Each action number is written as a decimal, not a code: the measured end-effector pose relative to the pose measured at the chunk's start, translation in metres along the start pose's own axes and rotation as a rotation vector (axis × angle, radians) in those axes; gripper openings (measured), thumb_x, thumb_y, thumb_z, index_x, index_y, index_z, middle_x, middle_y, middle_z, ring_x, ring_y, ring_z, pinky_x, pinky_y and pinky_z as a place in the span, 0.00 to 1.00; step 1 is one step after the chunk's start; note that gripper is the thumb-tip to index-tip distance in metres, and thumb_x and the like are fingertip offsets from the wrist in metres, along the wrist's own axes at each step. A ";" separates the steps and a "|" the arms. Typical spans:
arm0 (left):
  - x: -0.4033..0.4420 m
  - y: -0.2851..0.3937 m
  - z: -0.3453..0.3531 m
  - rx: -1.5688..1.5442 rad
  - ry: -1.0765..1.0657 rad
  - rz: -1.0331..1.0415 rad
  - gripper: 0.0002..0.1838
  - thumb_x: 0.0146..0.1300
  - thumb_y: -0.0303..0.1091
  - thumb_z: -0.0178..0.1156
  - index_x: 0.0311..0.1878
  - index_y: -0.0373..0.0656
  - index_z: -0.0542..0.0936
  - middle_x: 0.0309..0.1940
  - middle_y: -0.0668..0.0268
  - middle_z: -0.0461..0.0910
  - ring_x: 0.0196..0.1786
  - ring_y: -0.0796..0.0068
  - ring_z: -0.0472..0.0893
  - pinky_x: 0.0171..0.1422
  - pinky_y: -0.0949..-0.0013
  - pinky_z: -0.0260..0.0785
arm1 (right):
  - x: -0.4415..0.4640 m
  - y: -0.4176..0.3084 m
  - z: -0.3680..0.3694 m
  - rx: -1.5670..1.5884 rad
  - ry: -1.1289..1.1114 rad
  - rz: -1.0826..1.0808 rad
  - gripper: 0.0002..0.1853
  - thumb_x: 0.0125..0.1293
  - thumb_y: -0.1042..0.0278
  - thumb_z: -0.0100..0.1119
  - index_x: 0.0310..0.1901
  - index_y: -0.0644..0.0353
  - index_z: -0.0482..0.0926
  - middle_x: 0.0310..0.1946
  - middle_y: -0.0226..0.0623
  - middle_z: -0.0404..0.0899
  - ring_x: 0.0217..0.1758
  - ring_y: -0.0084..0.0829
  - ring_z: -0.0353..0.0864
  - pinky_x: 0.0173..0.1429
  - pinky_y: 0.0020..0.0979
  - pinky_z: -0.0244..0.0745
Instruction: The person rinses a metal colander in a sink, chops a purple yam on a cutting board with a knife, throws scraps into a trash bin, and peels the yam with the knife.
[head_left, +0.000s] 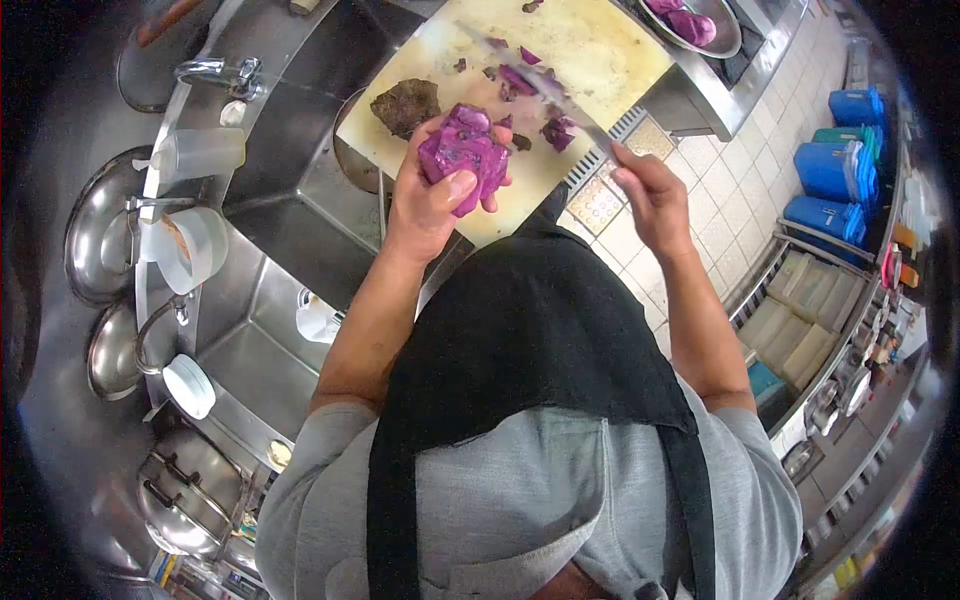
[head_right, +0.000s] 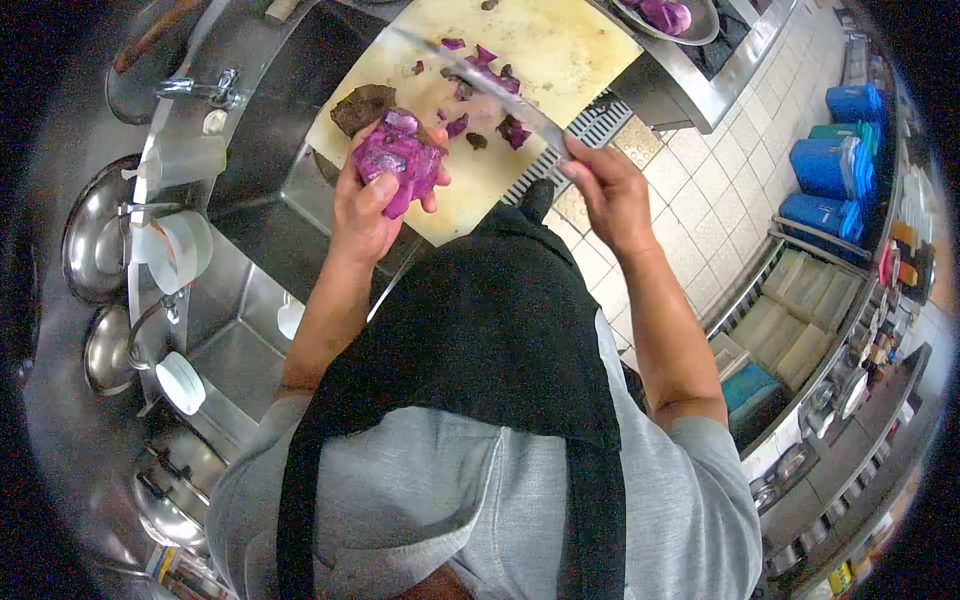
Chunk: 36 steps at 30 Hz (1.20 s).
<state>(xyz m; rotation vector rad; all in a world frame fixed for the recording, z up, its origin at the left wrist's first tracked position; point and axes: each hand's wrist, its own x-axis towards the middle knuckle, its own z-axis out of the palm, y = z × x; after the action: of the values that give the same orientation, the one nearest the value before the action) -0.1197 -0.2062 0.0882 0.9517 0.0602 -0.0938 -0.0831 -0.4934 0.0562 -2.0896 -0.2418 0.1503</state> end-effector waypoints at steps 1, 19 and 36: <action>-0.001 -0.001 -0.003 0.049 -0.012 -0.006 0.35 0.59 0.42 0.66 0.66 0.37 0.64 0.50 0.51 0.78 0.44 0.57 0.84 0.37 0.64 0.80 | -0.001 0.000 -0.001 0.035 -0.011 0.008 0.15 0.68 0.70 0.64 0.55 0.64 0.83 0.34 0.37 0.81 0.37 0.27 0.78 0.46 0.28 0.73; -0.007 0.001 -0.011 0.073 -0.016 -0.014 0.27 0.57 0.29 0.65 0.59 0.37 0.67 0.47 0.54 0.78 0.42 0.66 0.83 0.40 0.62 0.82 | 0.008 -0.031 -0.010 -0.041 -0.243 -0.039 0.16 0.69 0.62 0.64 0.53 0.62 0.84 0.33 0.43 0.83 0.36 0.33 0.82 0.45 0.31 0.76; 0.007 -0.016 0.002 -0.210 0.209 -0.150 0.28 0.76 0.57 0.36 0.64 0.48 0.70 0.50 0.58 0.81 0.46 0.60 0.85 0.34 0.60 0.78 | -0.002 -0.073 -0.005 -0.006 -0.187 -0.262 0.17 0.63 0.63 0.69 0.52 0.60 0.84 0.28 0.42 0.77 0.29 0.38 0.76 0.34 0.35 0.72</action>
<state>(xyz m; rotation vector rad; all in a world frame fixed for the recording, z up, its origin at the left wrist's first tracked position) -0.1144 -0.2178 0.0761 0.7439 0.3285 -0.1239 -0.0921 -0.4618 0.1218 -2.0297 -0.6259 0.1870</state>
